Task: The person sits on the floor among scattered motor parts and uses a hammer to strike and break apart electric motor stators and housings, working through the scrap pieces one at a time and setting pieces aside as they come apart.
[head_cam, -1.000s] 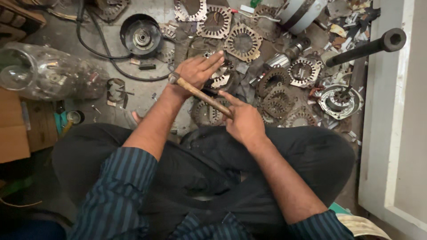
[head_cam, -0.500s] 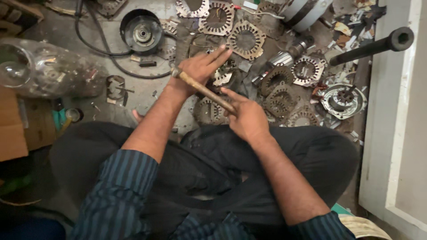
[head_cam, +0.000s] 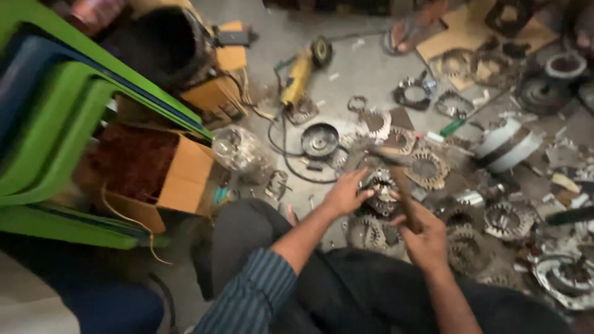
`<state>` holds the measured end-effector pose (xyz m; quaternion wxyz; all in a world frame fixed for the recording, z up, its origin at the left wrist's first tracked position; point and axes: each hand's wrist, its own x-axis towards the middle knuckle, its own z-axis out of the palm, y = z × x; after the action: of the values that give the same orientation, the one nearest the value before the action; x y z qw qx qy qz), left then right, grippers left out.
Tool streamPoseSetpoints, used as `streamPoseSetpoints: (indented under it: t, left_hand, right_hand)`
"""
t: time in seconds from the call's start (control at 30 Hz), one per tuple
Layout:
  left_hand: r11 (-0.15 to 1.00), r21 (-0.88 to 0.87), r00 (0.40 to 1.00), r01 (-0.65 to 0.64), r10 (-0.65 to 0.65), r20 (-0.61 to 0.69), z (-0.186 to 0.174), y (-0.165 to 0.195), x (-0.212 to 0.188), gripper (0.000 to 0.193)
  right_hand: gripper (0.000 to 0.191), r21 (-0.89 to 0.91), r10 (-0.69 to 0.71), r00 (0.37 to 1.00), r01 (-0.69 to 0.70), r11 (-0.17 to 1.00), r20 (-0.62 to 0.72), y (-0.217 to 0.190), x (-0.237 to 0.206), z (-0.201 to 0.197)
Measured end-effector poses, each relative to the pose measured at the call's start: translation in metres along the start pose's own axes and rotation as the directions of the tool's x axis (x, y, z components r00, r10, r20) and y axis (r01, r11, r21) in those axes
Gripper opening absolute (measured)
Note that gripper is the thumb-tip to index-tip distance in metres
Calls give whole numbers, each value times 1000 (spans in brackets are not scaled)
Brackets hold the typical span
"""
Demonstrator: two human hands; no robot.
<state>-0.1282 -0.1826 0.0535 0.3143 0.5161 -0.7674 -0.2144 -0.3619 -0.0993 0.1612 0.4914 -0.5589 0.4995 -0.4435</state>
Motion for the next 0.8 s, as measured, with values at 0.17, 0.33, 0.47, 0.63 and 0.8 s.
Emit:
streamPoseSetpoints:
  t: [0.17,0.33,0.47,0.63,0.8]
  left_hand:
    - [963,-111,962,246,-257,-97,-18,41,-25,58]
    - [943,-185,939,278,-307,-157,-14,84,-53,52]
    - [879,-271,907,392,-419,-48,-4,91,-66,50]
    - [867,-321,917,382,-400,12,3,72,-71,45]
    - [818,-345,881,461,-468,69,18,51,-78,45]
  right_hand:
    - [13,221,-159,986,167,961,-56,-12,8,-12]
    - [21,433,-49,984,120,893,-171,-4,16,-22]
    - [27,808,116,985,33,588,-125,10,27,-41]
    - [27,810,95,992,16,586,-89,9,31,-42]
    - [20,612,-163,974,225,758,-157,-34,22,-36]
